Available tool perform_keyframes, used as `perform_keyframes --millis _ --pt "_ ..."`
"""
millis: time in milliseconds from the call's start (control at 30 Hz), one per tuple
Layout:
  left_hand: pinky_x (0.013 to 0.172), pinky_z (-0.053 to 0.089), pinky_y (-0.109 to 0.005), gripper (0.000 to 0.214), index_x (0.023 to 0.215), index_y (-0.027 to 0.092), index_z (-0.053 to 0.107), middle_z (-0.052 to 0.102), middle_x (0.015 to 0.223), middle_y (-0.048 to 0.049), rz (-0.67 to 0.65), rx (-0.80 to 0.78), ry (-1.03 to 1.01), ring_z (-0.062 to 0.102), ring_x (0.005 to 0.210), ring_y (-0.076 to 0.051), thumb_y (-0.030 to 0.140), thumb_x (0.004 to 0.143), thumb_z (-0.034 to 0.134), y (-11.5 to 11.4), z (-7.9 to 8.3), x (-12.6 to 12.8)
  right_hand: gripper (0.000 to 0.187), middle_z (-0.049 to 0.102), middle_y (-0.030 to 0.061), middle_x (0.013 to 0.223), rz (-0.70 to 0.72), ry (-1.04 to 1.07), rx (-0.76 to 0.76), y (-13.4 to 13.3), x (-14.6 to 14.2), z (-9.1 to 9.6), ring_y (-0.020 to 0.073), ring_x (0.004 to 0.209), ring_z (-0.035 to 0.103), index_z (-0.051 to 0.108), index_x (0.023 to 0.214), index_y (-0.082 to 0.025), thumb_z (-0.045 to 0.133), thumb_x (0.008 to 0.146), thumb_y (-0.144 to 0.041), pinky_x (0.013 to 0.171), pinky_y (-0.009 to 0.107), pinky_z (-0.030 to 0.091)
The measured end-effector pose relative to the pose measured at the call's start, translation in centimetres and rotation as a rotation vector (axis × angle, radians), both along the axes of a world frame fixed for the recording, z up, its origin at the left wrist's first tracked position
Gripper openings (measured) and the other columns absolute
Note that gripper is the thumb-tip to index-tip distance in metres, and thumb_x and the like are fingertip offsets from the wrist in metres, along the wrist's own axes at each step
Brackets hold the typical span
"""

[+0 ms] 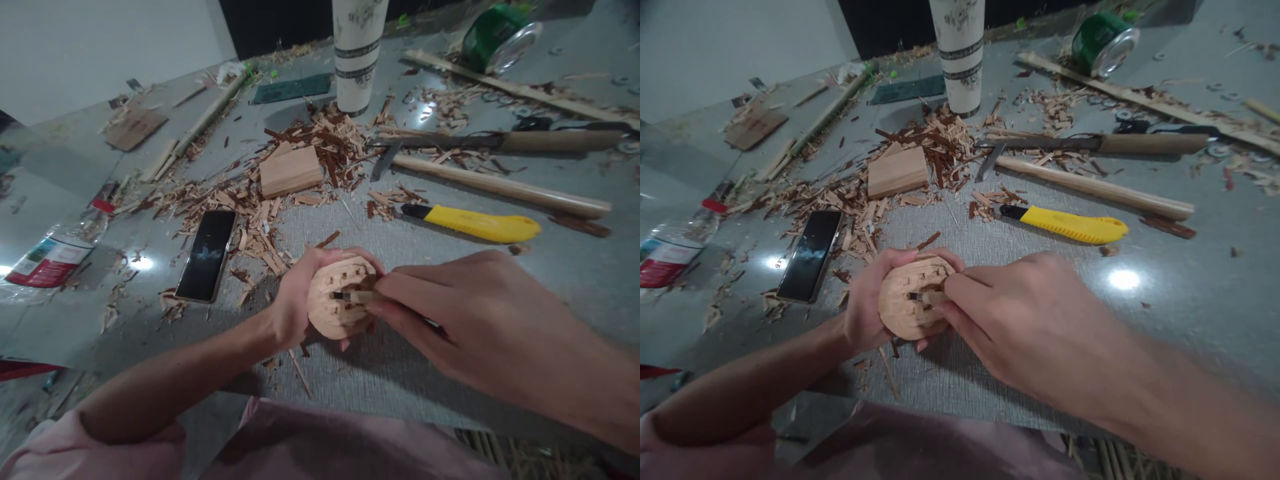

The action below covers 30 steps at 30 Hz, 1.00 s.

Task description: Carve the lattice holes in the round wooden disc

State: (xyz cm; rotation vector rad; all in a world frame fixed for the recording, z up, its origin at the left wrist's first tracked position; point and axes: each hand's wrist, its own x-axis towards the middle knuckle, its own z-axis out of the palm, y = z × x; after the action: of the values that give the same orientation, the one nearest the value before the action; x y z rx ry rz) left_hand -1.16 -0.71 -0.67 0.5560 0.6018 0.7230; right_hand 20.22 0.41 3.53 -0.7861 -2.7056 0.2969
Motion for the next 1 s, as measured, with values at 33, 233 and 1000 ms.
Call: perform_keyframes --millis 33,233,1000 --pt "0.037 0.052 -0.023 0.049 0.108 0.015 0.069 0.065 0.075 -0.0049 -0.015 -0.015 -0.005 0.065 0.053 -0.018 0.057 0.089 0.051 0.1 0.0 -0.1 0.023 0.059 -0.0038 0.070 0.010 0.005 0.022 0.0 0.1 -0.1 0.0163 0.053 0.050 0.056 0.087 -0.023 0.051 0.109 -0.025 0.057 0.038 0.022" --pt "0.035 0.051 -0.024 0.059 0.120 0.013 0.069 0.067 0.075 -0.0061 -0.109 -0.118 -0.006 0.069 0.055 -0.022 0.057 0.085 0.052 0.5 -0.2 -0.3 0.015 0.061 -0.0015 0.074 0.068 -0.020 0.159 -0.2 0.3 -0.1 0.0173 0.057 0.049 0.058 0.091 -0.021 0.055 0.103 -0.012 0.059 0.039 0.026" --pt "0.041 0.053 -0.024 0.052 0.110 0.014 0.069 0.071 0.087 -0.0098 0.009 0.060 0.025 0.071 0.066 -0.022 0.060 0.090 0.054 0.8 0.3 -0.4 0.029 0.064 -0.0014 0.066 -0.147 0.165 -0.135 0.7 0.2 0.4 0.0142 0.055 0.055 0.070 0.085 -0.022 0.056 0.107 -0.033 0.055 0.032 0.034"
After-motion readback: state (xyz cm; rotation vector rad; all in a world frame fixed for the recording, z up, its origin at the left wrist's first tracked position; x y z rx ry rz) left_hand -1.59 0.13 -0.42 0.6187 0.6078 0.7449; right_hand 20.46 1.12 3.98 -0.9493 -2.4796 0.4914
